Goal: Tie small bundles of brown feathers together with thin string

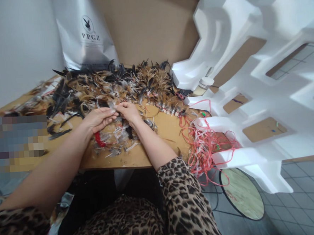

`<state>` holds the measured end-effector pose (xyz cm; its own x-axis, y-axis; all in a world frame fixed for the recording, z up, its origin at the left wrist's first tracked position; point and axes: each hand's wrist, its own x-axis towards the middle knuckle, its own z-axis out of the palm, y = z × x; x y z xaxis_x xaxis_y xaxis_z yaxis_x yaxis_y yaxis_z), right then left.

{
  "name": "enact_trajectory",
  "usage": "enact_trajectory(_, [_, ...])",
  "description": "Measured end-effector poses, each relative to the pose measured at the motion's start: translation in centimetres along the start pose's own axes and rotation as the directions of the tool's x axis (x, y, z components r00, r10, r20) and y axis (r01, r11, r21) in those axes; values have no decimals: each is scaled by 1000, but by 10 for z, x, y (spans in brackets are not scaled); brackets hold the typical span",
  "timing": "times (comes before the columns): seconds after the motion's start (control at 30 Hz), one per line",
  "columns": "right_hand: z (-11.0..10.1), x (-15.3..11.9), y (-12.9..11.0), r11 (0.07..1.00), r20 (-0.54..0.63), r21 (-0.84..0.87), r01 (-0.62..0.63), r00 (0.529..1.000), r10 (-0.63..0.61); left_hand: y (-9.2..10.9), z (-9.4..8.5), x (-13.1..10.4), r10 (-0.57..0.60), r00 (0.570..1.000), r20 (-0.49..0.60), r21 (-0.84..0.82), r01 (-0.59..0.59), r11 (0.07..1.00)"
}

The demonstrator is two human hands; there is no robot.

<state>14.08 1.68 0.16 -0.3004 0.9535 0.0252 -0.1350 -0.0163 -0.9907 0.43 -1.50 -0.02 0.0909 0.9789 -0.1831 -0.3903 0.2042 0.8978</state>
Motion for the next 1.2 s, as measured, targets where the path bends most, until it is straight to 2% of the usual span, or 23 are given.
enact_trajectory(0.13, [-1,1,1,994,-1,-91,60,998,-60,0,-1,1,37,999,-20,39,-37,999])
enact_trajectory(0.2, [-4,3,2,970,2,-201,136,990,-139,2,-4,2,76,995,-63,27,-74,997])
enact_trajectory(0.27, [-9,4,2,907,24,-368,203,978,-209,5,-8,3,120,983,-138,-26,-125,992])
enact_trajectory(0.33, [-12,4,3,798,74,-560,222,973,-219,8,-11,5,136,969,-208,-86,-157,984])
enact_trajectory(0.4, [-14,2,1,652,138,-724,224,974,-181,9,-14,6,123,961,-247,-109,-154,982])
enact_trajectory(0.47, [-12,-2,-1,483,199,-839,252,967,-158,8,-15,6,100,964,-245,-101,-128,987])
enact_trajectory(0.57, [-6,-7,-5,263,249,-923,280,958,-143,6,-16,6,65,976,-209,-72,-82,994])
enact_trajectory(0.67, [-2,-10,-8,139,268,-950,278,960,-87,4,-15,6,31,980,-197,-54,-42,998])
enact_trajectory(0.77, [1,-10,-10,84,264,-961,265,964,-22,4,-15,6,0,981,-192,-51,-10,999])
enact_trajectory(0.9, [1,-10,-11,96,260,-961,260,965,-9,1,-16,8,0,984,-179,-37,-7,999])
enact_trajectory(1.0, [-5,-9,-11,185,330,-929,320,944,21,0,-16,8,16,983,-182,3,-16,1000])
enact_trajectory(1.03, [-9,-8,-12,247,355,-909,336,934,37,0,-16,8,21,983,-185,14,-19,1000])
enact_trajectory(1.1, [-18,-7,-14,428,396,-840,335,917,60,0,-15,8,26,982,-187,26,-22,999])
enact_trajectory(1.2, [-32,-6,-21,711,405,-657,253,913,49,1,-15,7,16,981,-192,40,-9,999])
